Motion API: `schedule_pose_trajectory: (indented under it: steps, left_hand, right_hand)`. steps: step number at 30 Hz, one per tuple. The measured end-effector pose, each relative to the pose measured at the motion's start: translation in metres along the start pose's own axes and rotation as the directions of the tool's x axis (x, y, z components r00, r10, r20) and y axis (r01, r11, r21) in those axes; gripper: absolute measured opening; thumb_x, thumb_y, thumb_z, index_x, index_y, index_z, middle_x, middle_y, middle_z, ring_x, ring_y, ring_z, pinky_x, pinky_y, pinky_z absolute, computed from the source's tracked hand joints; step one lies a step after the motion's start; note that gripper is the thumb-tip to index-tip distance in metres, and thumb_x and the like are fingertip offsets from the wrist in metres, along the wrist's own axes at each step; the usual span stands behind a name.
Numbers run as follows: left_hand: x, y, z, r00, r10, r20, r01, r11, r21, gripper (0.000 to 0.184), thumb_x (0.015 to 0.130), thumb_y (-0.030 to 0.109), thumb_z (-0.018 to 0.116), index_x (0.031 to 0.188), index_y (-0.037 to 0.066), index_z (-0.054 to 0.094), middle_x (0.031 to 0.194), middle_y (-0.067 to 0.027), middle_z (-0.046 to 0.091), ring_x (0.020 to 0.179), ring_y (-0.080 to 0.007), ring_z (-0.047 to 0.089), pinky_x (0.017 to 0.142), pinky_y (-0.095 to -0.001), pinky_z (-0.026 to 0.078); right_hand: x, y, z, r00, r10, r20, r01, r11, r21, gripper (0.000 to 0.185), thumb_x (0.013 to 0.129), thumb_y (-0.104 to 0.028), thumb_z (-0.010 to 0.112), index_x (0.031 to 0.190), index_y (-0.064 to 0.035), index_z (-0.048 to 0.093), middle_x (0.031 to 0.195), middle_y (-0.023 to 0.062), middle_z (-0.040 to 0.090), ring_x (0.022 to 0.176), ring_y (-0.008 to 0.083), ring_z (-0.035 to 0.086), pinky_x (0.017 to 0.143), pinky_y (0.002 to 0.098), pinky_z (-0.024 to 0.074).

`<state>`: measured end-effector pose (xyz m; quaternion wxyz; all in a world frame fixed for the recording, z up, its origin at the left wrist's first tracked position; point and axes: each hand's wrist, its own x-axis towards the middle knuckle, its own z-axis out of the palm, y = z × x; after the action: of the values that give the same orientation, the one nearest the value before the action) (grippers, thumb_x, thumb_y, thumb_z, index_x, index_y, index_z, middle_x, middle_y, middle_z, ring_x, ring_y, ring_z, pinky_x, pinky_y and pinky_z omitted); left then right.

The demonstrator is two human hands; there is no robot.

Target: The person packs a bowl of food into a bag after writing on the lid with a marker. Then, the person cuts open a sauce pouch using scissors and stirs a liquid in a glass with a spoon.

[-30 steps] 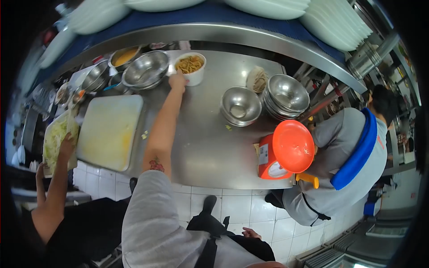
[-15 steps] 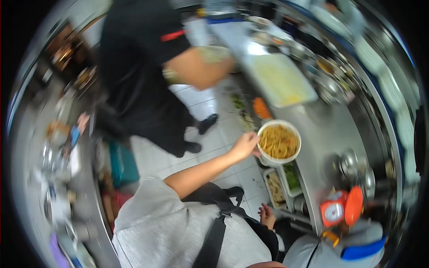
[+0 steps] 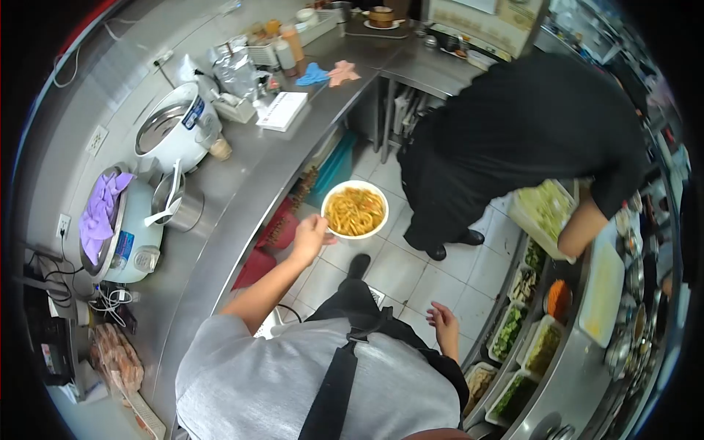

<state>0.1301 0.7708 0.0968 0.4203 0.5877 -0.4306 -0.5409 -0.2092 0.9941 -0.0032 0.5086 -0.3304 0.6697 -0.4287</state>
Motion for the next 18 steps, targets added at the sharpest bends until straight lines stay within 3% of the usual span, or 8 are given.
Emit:
schedule_pose_trajectory:
  steps: [3,7,11,13,16,18]
  left_hand:
    - [0.050,0.013,-0.046,0.986,0.049,-0.160,-0.066,0.992,-0.103,0.025,0.092,0.015,0.044,0.093,-0.008,0.053,0.084,-0.0134,0.060,0.070,-0.0207,0.065,0.060,-0.0305,0.059]
    - [0.114,0.040,-0.110,0.954,0.085,-0.287,-0.105,0.993,-0.055,0.024,0.093,0.016,0.044,0.093,-0.006,0.053,0.080,-0.0116,0.061,0.070,-0.0181,0.065,0.060,-0.0279,0.058]
    - [0.148,0.055,-0.156,0.939,0.065,-0.337,-0.108,0.988,-0.109,0.024,0.093,0.016,0.044,0.094,-0.006,0.053,0.085,-0.0136,0.062,0.071,-0.0180,0.065,0.061,-0.0279,0.058]
    - [0.158,0.062,-0.174,0.933,0.045,-0.356,-0.104,0.983,-0.149,0.023,0.093,0.015,0.042,0.094,-0.005,0.053,0.087,-0.0135,0.063,0.072,-0.0188,0.066,0.062,-0.0282,0.058]
    - [0.162,0.080,-0.189,0.925,-0.043,-0.377,-0.046,0.974,-0.222,0.022,0.094,0.015,0.041,0.092,-0.004,0.053,0.087,-0.0128,0.063,0.072,-0.0180,0.065,0.061,-0.0281,0.058]
    - [0.165,0.086,-0.197,0.915,-0.078,-0.396,-0.018,0.972,-0.232,0.022,0.094,0.014,0.040,0.092,-0.004,0.052,0.087,-0.0132,0.063,0.071,-0.0180,0.066,0.060,-0.0270,0.058]
  right_hand:
    - [0.079,-0.066,0.076,0.972,-0.031,0.234,0.041,0.998,-0.040,0.026,0.095,-0.015,0.052,0.115,-0.0030,0.061,0.091,0.0083,0.068,0.077,0.0123,0.063,0.069,0.0246,0.0510]
    - [0.198,-0.148,0.192,0.888,-0.104,0.448,0.189,0.971,-0.148,0.024,0.094,-0.013,0.052,0.112,-0.0031,0.063,0.089,0.0066,0.068,0.076,0.0105,0.063,0.069,0.0243,0.0505]
    - [0.298,-0.226,0.288,0.871,-0.253,0.421,0.455,0.740,-0.496,0.021,0.084,-0.023,0.066,0.085,-0.0025,0.070,0.065,0.0081,0.064,0.059,0.0134,0.060,0.059,0.0288,0.0480]
    - [0.336,-0.253,0.321,0.862,-0.351,0.367,0.488,0.771,-0.409,0.025,0.079,-0.028,0.071,0.075,-0.0040,0.069,0.057,0.0100,0.061,0.052,0.0176,0.057,0.055,0.0307,0.0465]
    - [0.404,-0.281,0.361,0.840,-0.474,0.265,0.543,0.740,-0.397,0.021,0.077,-0.026,0.072,0.077,-0.0061,0.069,0.061,0.0108,0.062,0.056,0.0205,0.060,0.057,0.0316,0.0478]
    - [0.442,-0.305,0.385,0.777,-0.567,0.273,0.630,0.694,-0.350,0.020,0.076,-0.023,0.071,0.087,-0.0066,0.068,0.072,0.0128,0.064,0.067,0.0241,0.063,0.063,0.0344,0.0494]
